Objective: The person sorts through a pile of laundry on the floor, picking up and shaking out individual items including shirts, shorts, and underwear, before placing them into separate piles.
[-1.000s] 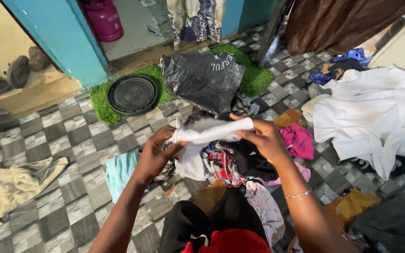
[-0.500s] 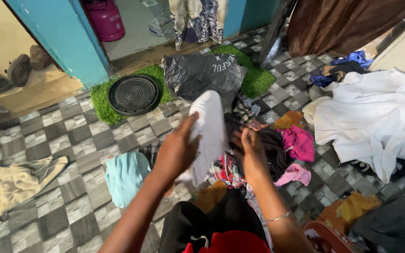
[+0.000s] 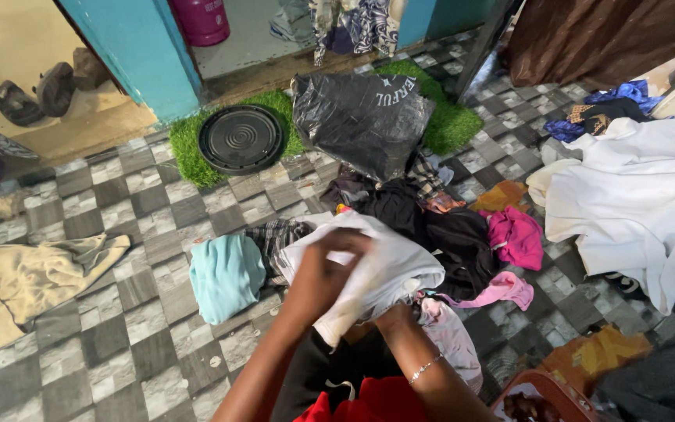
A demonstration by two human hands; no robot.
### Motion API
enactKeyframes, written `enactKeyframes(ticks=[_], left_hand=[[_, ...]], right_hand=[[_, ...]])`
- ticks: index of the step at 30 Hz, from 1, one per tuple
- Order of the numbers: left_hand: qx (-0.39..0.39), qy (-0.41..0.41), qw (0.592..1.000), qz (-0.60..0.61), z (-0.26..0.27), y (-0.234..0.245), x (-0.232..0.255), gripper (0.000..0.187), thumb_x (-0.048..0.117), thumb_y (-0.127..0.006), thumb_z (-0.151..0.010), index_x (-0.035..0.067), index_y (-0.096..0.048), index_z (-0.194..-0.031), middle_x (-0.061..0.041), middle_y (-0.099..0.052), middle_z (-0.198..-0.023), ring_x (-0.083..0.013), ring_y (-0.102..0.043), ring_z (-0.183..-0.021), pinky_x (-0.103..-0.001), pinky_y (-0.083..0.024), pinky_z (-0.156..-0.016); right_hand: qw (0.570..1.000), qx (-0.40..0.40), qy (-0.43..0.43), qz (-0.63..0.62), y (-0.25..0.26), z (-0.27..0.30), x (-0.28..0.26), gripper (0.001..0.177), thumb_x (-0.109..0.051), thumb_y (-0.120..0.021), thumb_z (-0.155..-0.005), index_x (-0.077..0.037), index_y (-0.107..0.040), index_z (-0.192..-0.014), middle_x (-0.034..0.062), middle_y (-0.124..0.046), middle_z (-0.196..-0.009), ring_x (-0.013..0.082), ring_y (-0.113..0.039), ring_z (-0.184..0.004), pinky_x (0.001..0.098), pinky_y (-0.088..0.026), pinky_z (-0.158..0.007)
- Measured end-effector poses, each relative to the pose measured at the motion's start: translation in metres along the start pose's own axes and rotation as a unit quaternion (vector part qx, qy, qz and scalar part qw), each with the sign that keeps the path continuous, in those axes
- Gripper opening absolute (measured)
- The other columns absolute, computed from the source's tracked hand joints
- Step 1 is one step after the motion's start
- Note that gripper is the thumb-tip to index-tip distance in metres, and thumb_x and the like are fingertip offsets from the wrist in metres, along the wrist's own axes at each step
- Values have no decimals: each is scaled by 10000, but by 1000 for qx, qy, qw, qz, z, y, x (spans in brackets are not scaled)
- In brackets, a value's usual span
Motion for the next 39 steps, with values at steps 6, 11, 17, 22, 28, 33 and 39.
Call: enactKeyframes(ticks=[6,11,17,22,28,33,39], left_hand=[[355,60,932,39,51,57,-104,730,252,-835,-852,31,-467,-1443,-149,-524,-1280,-244,-564,-1128,-419,-563,-886],[174,355,742,541,84,20,-207,652,359,-719,-839,71,-558,-1402,-129,-654,-1346,-308,-642,-1179,-521,-539,-972],[280,275,707,588,105,63,-276,614,212,-676,-859,34,-492,-1417,-161,-622,-1381,-347,-613,-1242,-544,-505,-1044],[297,81,740,598,64,139,-285,659,284,-694,-941,-11,-441,-1473,-147,-608,-1358,-323,-564,-1268,-515,-431,-1130],[349,-47,726,590,34,197,-269,683,372,-683,-978,57,-426,-1528,-103,-547,-1508,-302,-527,-1399,-506,-351,-1239],[410,174,735,512,55,173,-401,658,382,-608,-956,130,-422,-1535,-146,-441,-1580,-325,-443,-1434,-536,-365,-1167],[383,399,690,467,143,101,-514,541,291,-545,-1000,173,-447,-1519,-164,-489,-1516,-321,-472,-1419,-484,-403,-1149]], right_hand=[[996,58,-60,19,33,-22,26,517,-410,-527,-968,-113,-505,-1391,94,-622,-1350,260,-610,-1225,467,-499,-1016],[985,109,-123,43,68,-34,76,513,-393,-539,-972,-100,-506,-1392,114,-612,-1366,283,-606,-1235,495,-494,-1036],[971,113,-184,101,103,-12,82,509,-373,-554,-977,-85,-507,-1394,137,-599,-1385,311,-602,-1247,529,-489,-1061],[968,62,-195,145,104,15,59,556,-365,-598,-953,-15,-536,-1381,213,-657,-1343,328,-648,-1237,488,-516,-1053],[960,105,-185,182,125,12,36,580,-393,-568,-976,-6,-525,-1406,211,-651,-1360,324,-633,-1242,485,-516,-1040],[951,147,-156,224,193,-31,-2,544,-401,-558,-942,-45,-556,-1354,183,-695,-1310,300,-673,-1206,476,-540,-996],[840,331,163,398,258,-68,-92,177,-155,-720,-940,-35,-756,-1065,172,-762,-939,260,-700,-798,419,-446,-723]])
Point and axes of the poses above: each hand's wrist, its own z-axis away from the middle knuckle, its own y-axis out of the back of the hand, x = y × z, the point moved 6 cm from there along -z, towards the middle knuckle
